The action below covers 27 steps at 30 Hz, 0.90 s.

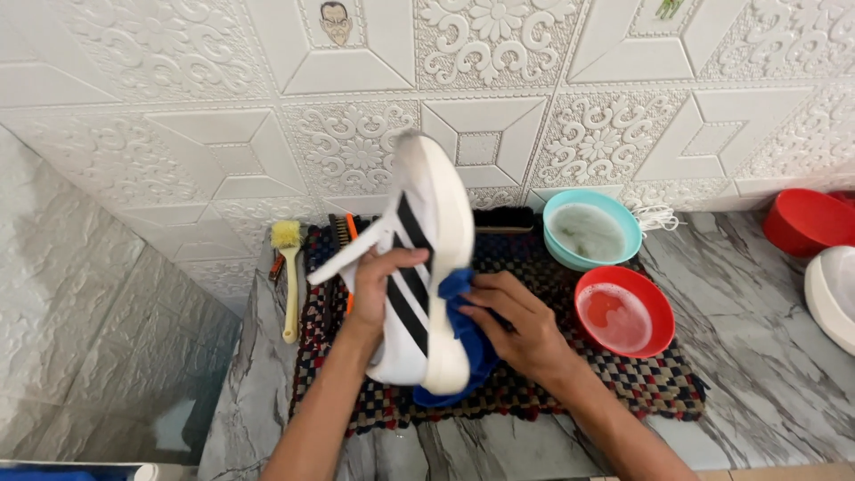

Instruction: The person scrubs a white sneaker with black stripes using a brush dipped in soapy water, then wipes it with a blue cloth. The person repeats the scrubbing and wiping process on different parts of the shoe.

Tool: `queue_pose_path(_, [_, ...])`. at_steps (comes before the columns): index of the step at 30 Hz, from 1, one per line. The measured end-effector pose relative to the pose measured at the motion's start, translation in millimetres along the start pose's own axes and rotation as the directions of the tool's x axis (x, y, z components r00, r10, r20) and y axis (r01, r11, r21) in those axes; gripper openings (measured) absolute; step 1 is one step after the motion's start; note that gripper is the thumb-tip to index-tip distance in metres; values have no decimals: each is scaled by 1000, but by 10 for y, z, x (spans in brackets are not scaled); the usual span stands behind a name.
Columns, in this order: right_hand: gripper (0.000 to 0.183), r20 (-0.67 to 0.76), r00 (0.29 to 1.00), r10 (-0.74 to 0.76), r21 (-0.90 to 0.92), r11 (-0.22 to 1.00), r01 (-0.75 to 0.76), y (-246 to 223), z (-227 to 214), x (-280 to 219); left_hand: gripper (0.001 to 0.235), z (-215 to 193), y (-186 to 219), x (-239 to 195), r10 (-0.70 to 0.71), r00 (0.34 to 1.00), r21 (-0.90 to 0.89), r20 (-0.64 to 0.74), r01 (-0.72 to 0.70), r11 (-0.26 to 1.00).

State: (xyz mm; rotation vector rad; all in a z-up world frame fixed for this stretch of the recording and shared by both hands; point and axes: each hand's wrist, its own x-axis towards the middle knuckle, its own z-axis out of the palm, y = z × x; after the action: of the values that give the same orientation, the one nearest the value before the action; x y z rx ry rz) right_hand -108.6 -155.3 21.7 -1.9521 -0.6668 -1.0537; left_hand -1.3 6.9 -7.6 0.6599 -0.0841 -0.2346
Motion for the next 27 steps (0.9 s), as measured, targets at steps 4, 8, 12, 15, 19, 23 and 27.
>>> queue_pose_path(4, [18, 221, 975, -21, 254, 966, -37, -50, -194, 117, 51, -246, 157, 178, 49, 999, 40, 15, -50, 998])
queue_pose_path(8, [19, 211, 976, 60, 357, 925, -134, 120, -303, 79, 50, -302, 237, 262, 81, 997, 72, 17, -82, 994])
queue_pose_path(12, [16, -154, 988, 14, 70, 998, -3, 129, -310, 131, 52, 172, 221, -116, 48, 999, 62, 12, -48, 997])
queue_pose_path(15, [27, -99, 995, -28, -318, 948, -5, 293, -129, -31, 47, 25, -84, -26, -31, 995, 114, 93, 21, 993])
queue_pose_path(19, [23, 52, 994, -93, -146, 984, 99, -97, -50, 85, 51, 70, 32, -90, -7, 999, 94, 34, 4, 996])
queue_pose_path(23, [25, 394, 919, -20, 288, 952, -102, -214, -257, 210, 49, 39, 267, -16, 86, 996, 74, 38, -89, 993])
queue_pose_path(27, [24, 260, 964, 49, 386, 910, -150, 16, -314, 105, 42, -178, 427, 176, 178, 984, 64, -23, -176, 982])
